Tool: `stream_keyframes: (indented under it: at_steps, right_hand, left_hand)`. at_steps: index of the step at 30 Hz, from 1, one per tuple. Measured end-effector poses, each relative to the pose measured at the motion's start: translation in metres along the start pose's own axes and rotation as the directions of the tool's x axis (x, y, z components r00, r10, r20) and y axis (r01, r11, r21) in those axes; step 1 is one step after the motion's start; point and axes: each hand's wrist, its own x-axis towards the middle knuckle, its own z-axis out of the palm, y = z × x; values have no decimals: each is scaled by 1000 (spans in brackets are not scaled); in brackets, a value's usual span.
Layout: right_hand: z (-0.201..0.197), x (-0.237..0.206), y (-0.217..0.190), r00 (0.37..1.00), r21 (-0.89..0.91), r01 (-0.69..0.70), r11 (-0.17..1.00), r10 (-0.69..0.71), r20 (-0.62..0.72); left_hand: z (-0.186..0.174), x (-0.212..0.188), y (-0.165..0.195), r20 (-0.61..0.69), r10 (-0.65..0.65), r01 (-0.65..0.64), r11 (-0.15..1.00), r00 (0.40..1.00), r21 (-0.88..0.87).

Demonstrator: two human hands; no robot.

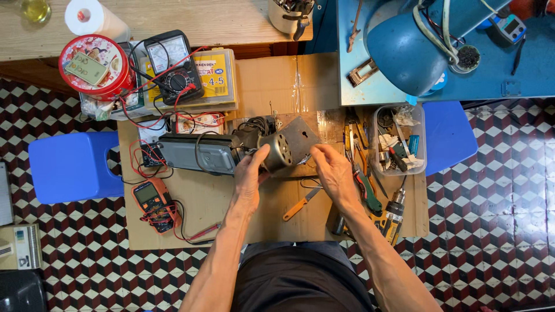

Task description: The person uses pliers to remove a metal ring from a motor rotor, then uses a socket wrench to loosen and remove a central bolt. They wipe the rotor with a cloth and place it on the workbench.

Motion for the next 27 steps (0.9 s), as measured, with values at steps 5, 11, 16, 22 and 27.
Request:
stream_keyframes:
  at_steps: [5,11,16,22,27]
  right_hand:
    - [17,-1,-12,986,159,-107,981,84,142]
    - [22,16,1,979,367,-156,917,94,181]
    - [27,20,3,988,249,-96,964,62,141]
    - [29,16,-5,993,-118,50,992,-36,116]
    - [29,21,-8,986,-130,79,988,-59,156]
  left_hand:
    - [30,1,-4,-139,121,-61,926,983,373]
    - [44,1,6,-144,143,-70,903,979,424]
    - [31,4,8,-21,138,-122,929,990,351]
    - [14,5,14,62,93,-108,947,994,302]
    - [6,9,27,131,53,-101,915,990,390]
